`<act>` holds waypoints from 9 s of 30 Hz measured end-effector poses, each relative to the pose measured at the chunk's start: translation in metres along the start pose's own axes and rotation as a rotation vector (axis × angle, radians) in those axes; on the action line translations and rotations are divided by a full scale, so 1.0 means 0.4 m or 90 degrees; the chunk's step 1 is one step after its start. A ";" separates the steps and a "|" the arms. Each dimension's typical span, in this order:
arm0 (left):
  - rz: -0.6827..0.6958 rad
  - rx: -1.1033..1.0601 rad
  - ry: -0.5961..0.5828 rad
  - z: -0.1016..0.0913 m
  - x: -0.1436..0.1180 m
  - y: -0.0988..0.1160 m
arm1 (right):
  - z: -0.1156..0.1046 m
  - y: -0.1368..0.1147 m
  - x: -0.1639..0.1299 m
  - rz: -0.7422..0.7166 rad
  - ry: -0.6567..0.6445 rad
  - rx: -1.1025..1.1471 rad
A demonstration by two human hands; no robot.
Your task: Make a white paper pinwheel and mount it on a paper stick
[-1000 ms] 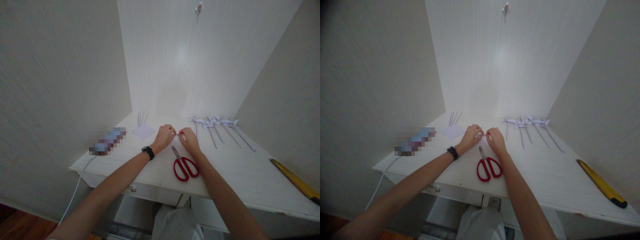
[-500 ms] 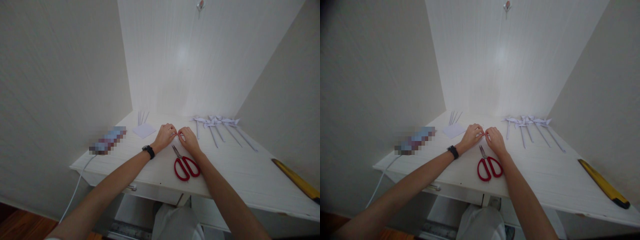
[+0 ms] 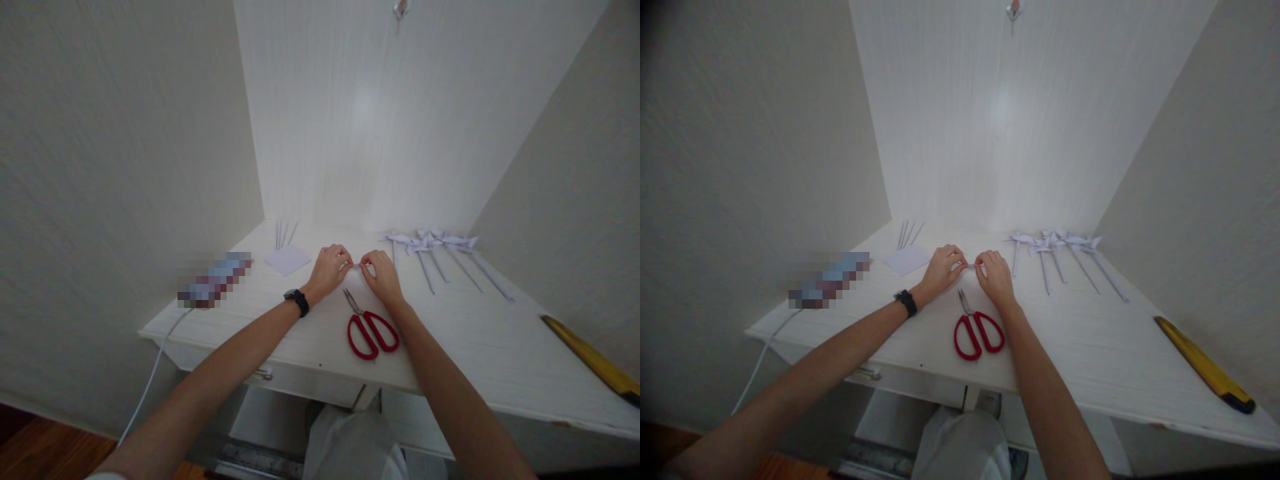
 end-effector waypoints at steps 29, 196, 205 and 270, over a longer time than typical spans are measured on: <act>0.028 0.000 -0.033 -0.010 -0.006 -0.002 | 0.000 0.019 -0.010 -0.022 -0.029 0.006; 0.074 0.009 -0.156 0.037 -0.009 -0.002 | 0.029 0.033 -0.013 0.110 -0.121 0.015; 0.070 0.007 -0.164 0.046 -0.011 -0.011 | 0.032 0.034 -0.011 0.116 -0.128 0.026; 0.039 -0.024 -0.144 0.041 -0.022 -0.022 | -0.024 0.094 -0.003 0.269 0.046 0.226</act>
Point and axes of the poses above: each hand's wrist, its own x-axis towards the middle knuckle, its own z-axis out of the palm, y = z × x, the point moved 7 cm from there along x, towards the middle knuckle, and after that the axes turned 15 degrees about z, right-handed, at the moved point
